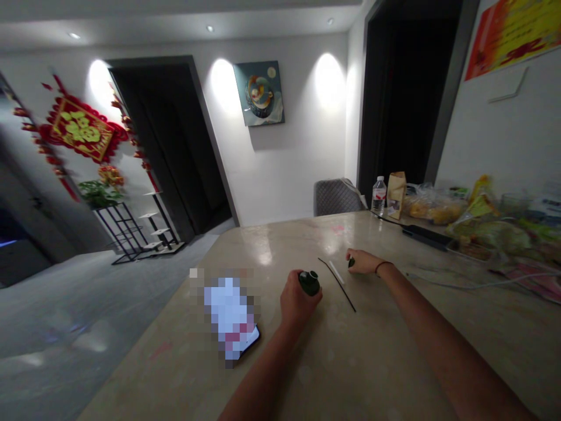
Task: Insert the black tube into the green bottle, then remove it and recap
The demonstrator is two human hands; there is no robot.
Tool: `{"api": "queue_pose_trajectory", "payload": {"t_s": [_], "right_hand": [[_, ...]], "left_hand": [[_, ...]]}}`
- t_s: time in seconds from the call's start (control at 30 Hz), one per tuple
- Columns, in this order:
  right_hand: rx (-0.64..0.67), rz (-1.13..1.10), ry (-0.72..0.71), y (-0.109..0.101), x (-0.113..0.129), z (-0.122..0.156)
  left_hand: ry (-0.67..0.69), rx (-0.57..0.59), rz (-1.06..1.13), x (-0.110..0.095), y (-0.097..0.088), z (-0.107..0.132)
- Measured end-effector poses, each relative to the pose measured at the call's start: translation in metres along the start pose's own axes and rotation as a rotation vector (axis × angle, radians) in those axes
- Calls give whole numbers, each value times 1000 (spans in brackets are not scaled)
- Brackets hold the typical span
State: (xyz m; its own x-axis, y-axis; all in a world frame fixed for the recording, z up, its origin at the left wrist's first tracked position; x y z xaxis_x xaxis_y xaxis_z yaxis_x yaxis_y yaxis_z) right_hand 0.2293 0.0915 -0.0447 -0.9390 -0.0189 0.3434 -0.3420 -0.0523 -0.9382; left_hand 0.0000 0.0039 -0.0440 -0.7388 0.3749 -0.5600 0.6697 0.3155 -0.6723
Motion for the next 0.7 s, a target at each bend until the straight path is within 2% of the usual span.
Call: {"api": "queue_pose_trajectory", "payload": {"t_s": [0.13,0.2,0.57,0.63,0.7], "right_hand": [[-134,-119,14,-7,-3,-4],[-152,-144,37,-9,-7,-5],[5,-11,72,-9,-28,-5],[-10,27,79,-10,-24,-5],[-87,68,63,-12,-13,-3]], "left_hand": [[-20,7,-7,-2,-1,0],[-21,11,-10,-2,-2,-1],[-13,-3,-1,0,-1,0],[-16,-4,-2,0,-1,0],[-16,-3,-2,0,-1,-1]]}}
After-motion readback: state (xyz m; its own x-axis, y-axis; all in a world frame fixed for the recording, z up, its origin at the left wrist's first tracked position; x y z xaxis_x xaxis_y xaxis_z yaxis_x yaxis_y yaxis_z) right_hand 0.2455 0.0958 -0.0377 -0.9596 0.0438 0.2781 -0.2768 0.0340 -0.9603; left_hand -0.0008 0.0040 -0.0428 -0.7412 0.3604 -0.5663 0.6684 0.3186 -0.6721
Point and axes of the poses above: each hand's wrist, its own z-axis away from the middle knuckle, its own y-axis out of the palm, x = y × z, the point moved 2 cm from there along -z, towards the middle knuckle, and after that the axes turned 8 degrees about y, right-handed, at the moved point
